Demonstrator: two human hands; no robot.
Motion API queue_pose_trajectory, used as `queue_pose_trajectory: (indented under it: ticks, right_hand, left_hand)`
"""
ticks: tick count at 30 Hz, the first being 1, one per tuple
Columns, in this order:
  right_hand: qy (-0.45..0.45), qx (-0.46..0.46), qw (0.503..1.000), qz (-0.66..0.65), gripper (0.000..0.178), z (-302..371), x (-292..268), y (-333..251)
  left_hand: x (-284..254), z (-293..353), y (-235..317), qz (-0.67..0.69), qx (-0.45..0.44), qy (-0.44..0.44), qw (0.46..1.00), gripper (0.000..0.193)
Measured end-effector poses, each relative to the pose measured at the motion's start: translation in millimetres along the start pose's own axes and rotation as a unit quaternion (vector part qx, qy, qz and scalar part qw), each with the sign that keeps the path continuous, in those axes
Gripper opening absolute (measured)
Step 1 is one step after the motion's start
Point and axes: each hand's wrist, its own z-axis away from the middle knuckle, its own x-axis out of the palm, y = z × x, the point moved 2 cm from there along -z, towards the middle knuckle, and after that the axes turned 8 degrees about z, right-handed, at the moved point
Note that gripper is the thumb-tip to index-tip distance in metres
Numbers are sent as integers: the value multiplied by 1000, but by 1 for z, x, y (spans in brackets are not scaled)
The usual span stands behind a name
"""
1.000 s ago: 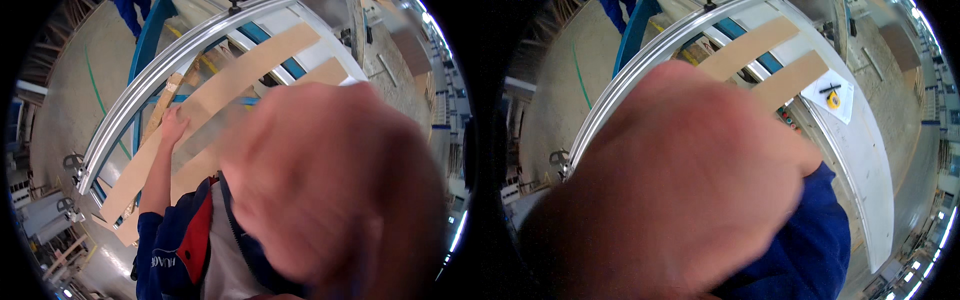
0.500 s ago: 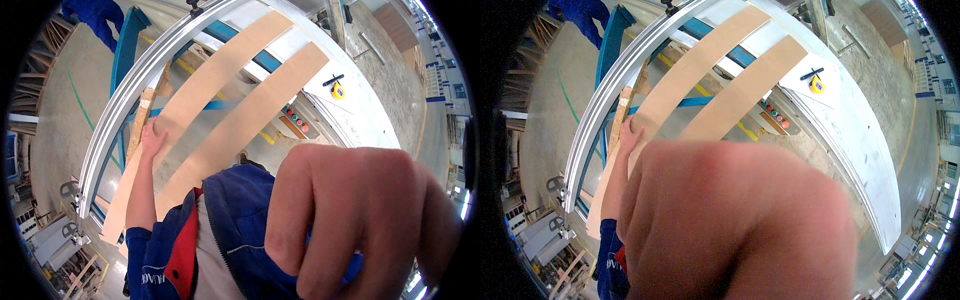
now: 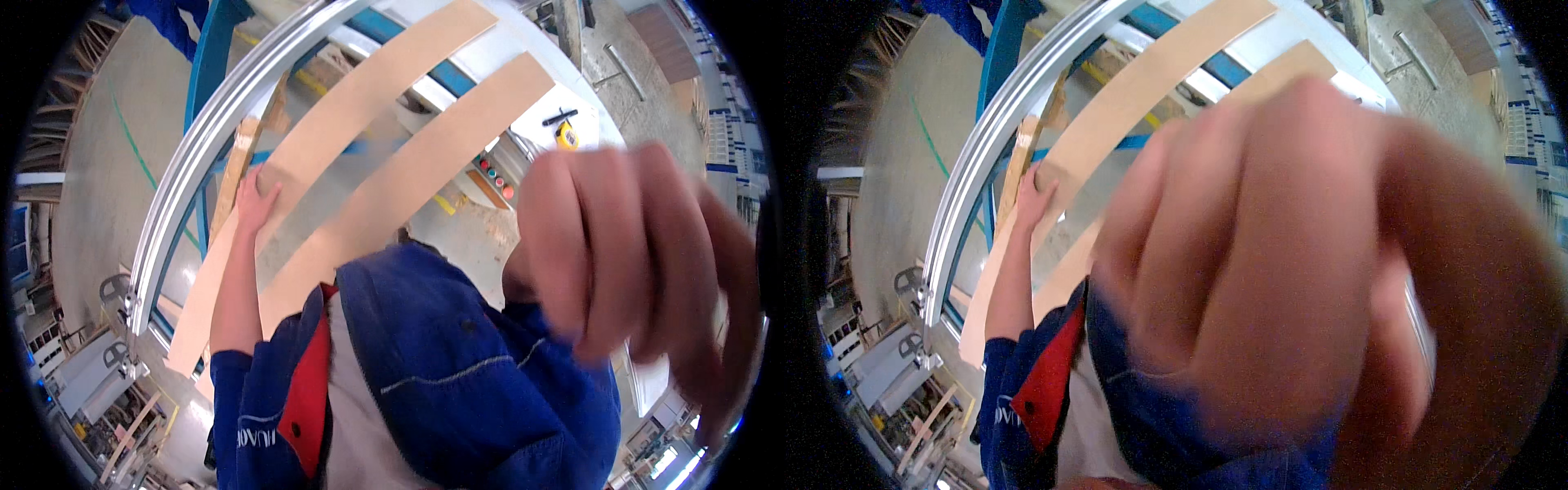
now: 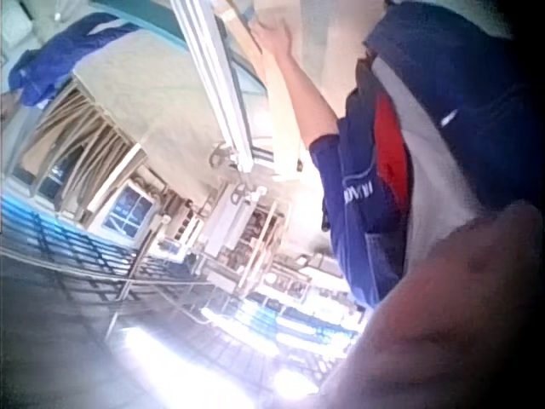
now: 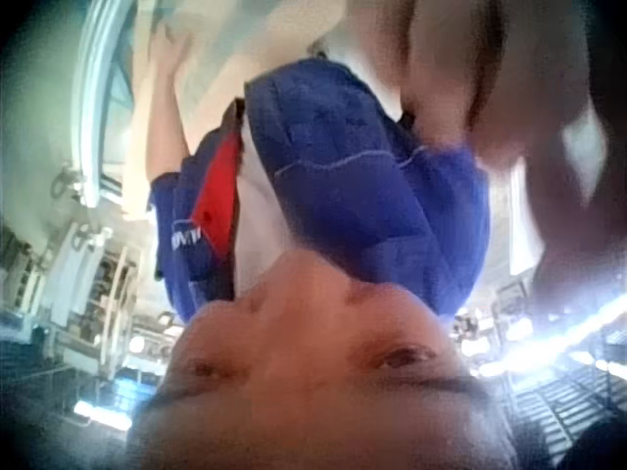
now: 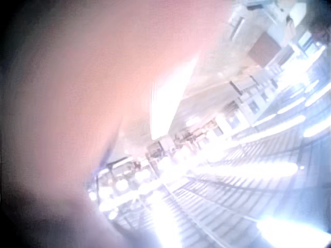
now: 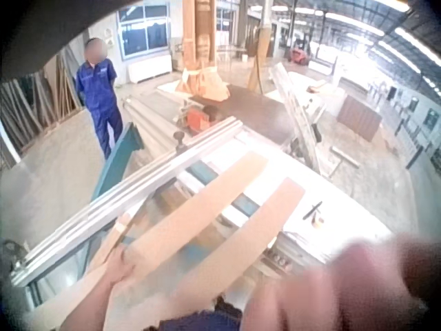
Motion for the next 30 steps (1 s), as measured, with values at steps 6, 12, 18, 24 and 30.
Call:
queue_pose_trajectory:
  ticks: [6, 12, 18, 24, 30]
  right_hand:
    - [444, 363, 805, 152, 24, 92, -37, 126]
    - [599, 546, 563, 165, 38, 276, -8, 201]
    - [579, 568, 581, -70, 53, 289, 5, 224]
    - [517, 515, 683, -36, 40, 292, 3, 229]
    - [393, 358, 843, 86, 30, 134, -17, 179]
  left_hand:
    - [-2, 4, 18, -9, 27, 54, 998, 66]
    - [19, 90, 64, 13, 134, -2, 991, 49]
    - [37, 122, 47, -69, -71, -195, 976, 63]
    - [10, 127, 73, -56, -19, -102, 993, 67]
    - [-143, 151, 167, -21, -30, 145, 989, 49]
